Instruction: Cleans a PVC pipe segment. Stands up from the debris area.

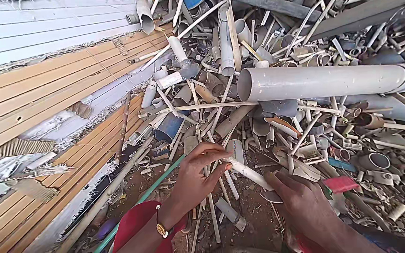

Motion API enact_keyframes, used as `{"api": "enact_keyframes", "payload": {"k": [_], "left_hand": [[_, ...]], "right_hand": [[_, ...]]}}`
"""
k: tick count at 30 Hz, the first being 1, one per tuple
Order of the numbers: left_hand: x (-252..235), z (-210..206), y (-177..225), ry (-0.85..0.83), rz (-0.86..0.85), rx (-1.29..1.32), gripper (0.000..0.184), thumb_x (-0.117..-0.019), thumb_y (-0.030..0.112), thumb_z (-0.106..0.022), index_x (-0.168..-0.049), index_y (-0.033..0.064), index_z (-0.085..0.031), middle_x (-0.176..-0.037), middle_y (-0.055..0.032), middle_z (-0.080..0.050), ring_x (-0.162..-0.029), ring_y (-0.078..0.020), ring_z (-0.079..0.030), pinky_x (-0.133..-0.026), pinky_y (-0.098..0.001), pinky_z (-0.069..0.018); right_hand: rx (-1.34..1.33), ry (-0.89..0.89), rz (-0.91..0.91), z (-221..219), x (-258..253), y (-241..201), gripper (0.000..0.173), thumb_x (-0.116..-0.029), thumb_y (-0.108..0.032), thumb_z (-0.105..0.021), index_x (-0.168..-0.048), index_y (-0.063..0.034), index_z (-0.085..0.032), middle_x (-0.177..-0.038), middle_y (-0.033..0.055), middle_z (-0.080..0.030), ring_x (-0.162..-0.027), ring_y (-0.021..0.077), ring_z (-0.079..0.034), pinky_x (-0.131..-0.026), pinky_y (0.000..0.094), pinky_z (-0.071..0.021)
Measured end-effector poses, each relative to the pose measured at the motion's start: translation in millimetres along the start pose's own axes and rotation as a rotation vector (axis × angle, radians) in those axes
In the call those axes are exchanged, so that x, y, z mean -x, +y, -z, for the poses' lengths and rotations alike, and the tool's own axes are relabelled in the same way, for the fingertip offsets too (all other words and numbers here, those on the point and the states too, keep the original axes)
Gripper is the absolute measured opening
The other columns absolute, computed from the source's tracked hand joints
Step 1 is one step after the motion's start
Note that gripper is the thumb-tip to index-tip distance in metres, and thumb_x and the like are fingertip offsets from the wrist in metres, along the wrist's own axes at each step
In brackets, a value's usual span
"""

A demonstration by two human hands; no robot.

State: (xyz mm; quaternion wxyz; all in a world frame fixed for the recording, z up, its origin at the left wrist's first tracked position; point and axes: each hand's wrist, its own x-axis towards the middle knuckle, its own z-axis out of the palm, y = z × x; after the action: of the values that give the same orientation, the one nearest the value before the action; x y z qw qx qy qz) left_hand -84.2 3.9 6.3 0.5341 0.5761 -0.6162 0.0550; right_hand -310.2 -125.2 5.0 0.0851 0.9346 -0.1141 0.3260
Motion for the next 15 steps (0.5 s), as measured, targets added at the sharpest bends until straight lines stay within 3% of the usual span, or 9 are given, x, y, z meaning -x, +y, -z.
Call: {"api": "enact_keyframes", "payload": {"k": [3, 6, 10, 12, 15], "left_hand": [[4.1, 1.0, -3.5, -0.002, -0.042, -0.084, 0.018, -0.0934, 0.027, -0.075, -0.102, 0.0126, -0.082, -0.115, -0.0041, -0.074, -0.107, -0.0060, -0.067, -0.092, -0.0184, -0.0549], [5.1, -7.5, -4.7, 0.026, -0.128, -0.183, 0.016, -0.0961, 0.019, -0.071, -0.098, 0.0063, -0.081, -0.111, -0.0097, -0.077, -0.116, -0.0186, -0.070, -0.104, -0.0279, -0.0529], [5.8, -20.0, -3.3, -0.035, -0.052, -0.351, 0.019, -0.1001, 0.017, -0.062, -0.091, 0.0052, -0.074, -0.117, -0.0086, -0.075, -0.124, -0.0219, -0.066, -0.116, -0.0405, -0.0433], [4.8, -26.3, -4.8, -0.066, -0.052, -0.424, 0.020, -0.1039, 0.017, -0.056, -0.097, 0.0028, -0.068, -0.122, -0.0112, -0.073, -0.126, -0.0233, -0.065, -0.117, -0.0436, -0.0399], [2.5, -36.1, -4.5, -0.046, -0.053, -0.488, 0.019, -0.1072, 0.014, -0.049, -0.105, -0.0004, -0.061, -0.112, -0.0118, -0.076, -0.115, -0.0209, -0.071, -0.108, -0.0333, -0.0498]], "right_hand": [[0.058, -0.013, 0.079, -2.6, 1.6, 5.7, 0.010, -0.0835, -0.012, -0.057, -0.086, -0.0046, -0.064, -0.060, 0.0083, -0.058, -0.046, 0.0262, -0.059, -0.039, 0.0359, -0.0444], [0.043, -0.033, 0.085, -8.8, 1.0, 8.3, 0.007, -0.0813, -0.010, -0.060, -0.084, -0.0042, -0.063, -0.057, 0.0071, -0.055, -0.044, 0.0251, -0.058, -0.038, 0.0349, -0.0435], [0.004, -0.092, 0.048, -14.5, 3.9, 4.1, 0.013, -0.0737, -0.009, -0.068, -0.085, -0.0041, -0.063, -0.057, 0.0068, -0.054, -0.043, 0.0255, -0.058, -0.037, 0.0354, -0.0430], [-0.018, -0.106, 0.020, -13.7, 0.7, 5.3, 0.016, -0.0711, -0.008, -0.071, -0.085, -0.0044, -0.065, -0.057, 0.0077, -0.055, -0.044, 0.0266, -0.059, -0.037, 0.0370, -0.0436], [-0.031, -0.122, -0.016, -8.2, -4.8, 5.2, 0.021, -0.0691, -0.004, -0.074, -0.089, -0.0034, -0.067, -0.061, 0.0099, -0.059, -0.048, 0.0287, -0.062, -0.039, 0.0381, -0.0459]]}}
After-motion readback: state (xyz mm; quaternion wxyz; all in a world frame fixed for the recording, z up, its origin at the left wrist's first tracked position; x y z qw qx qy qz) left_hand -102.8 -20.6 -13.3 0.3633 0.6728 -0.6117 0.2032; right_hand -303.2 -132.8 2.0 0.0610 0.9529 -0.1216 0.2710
